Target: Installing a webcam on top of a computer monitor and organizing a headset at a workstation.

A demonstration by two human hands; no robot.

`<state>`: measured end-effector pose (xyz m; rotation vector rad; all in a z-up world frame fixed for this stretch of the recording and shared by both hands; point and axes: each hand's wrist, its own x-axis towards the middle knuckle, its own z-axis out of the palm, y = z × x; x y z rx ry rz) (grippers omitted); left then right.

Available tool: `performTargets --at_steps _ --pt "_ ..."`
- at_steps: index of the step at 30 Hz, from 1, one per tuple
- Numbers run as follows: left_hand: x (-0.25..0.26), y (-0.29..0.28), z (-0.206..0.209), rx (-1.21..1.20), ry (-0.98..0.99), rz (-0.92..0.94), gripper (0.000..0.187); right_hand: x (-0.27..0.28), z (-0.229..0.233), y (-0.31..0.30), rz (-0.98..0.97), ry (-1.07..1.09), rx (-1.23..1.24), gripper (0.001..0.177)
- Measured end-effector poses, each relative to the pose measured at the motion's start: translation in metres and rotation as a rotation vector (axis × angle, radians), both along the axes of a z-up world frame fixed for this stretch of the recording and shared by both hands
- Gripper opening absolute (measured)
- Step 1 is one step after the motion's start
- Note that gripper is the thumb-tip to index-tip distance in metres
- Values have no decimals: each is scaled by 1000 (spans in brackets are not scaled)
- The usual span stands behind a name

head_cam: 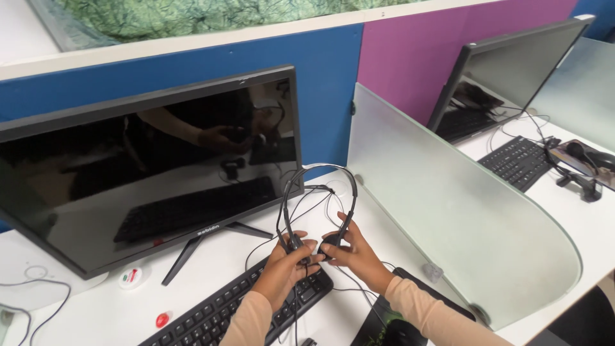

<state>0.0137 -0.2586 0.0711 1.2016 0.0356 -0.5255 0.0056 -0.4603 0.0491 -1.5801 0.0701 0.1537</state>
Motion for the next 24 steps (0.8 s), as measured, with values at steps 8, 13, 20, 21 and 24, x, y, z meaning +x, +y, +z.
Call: performTargets --at_steps 8,13,20,21,24 --pt "6 -10 -18 61 10 127 61 13 -27 -21 -22 -64 83 78" --pt "-2 -21 -2 78 67 206 72 18 -24 -12 -106 -49 106 58" --pt "8 -24 -15 -54 77 283 46 6 21 7 -176 61 114 51" --pt "8 -25 -14 -80 102 323 41 2 31 10 -148 126 139 52" --pt "5 -25 -5 -85 182 370 39 0 32 13 -164 120 48 54"
